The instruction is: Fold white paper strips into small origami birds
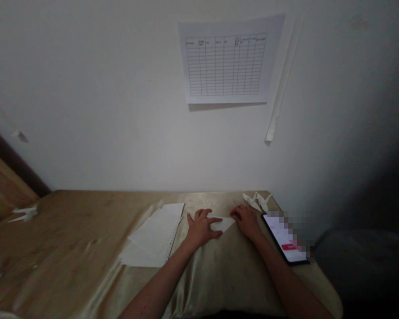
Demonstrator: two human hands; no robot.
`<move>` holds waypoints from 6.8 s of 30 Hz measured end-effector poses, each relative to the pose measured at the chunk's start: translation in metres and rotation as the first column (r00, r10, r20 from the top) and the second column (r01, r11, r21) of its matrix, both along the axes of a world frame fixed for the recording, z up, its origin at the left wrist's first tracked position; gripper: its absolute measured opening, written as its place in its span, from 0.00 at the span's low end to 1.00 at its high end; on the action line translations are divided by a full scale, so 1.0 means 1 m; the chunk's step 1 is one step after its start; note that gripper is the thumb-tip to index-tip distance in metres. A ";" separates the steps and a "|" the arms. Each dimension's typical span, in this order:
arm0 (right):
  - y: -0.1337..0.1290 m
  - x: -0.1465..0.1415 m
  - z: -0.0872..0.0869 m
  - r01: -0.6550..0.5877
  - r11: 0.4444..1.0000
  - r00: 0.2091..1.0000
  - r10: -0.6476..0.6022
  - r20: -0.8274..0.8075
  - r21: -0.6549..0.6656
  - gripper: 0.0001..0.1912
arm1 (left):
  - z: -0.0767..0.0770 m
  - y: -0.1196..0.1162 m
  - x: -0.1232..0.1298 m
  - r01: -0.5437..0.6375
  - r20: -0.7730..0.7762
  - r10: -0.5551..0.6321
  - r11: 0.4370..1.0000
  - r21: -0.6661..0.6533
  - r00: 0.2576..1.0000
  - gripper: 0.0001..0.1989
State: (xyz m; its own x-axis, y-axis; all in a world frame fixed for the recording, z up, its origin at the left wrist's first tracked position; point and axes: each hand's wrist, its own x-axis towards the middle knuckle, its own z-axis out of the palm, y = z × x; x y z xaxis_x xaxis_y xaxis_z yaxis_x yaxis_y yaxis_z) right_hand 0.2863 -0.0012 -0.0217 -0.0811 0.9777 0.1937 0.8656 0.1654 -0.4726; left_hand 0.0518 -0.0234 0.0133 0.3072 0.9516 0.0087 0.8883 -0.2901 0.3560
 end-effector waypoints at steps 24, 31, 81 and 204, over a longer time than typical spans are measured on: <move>-0.002 0.005 -0.005 -0.031 0.997 1.000 0.031 0.003 0.071 0.12 | -0.007 -0.009 0.004 0.042 -0.026 -0.039 0.992 0.115 0.999 0.23; -0.009 0.006 -0.001 -0.078 0.996 0.997 0.077 0.027 0.037 0.15 | -0.002 -0.005 -0.001 0.032 -0.011 -0.032 0.998 0.052 0.999 0.19; -0.018 -0.029 0.017 -0.085 0.996 0.989 0.081 0.121 0.024 0.06 | -0.004 -0.003 0.001 -0.012 0.029 0.011 1.000 0.026 1.000 0.28; -0.022 -0.008 0.020 -0.112 0.994 0.987 0.111 0.119 0.007 0.20 | -0.002 -0.004 0.006 -0.023 -0.048 0.020 0.998 -0.054 0.999 0.30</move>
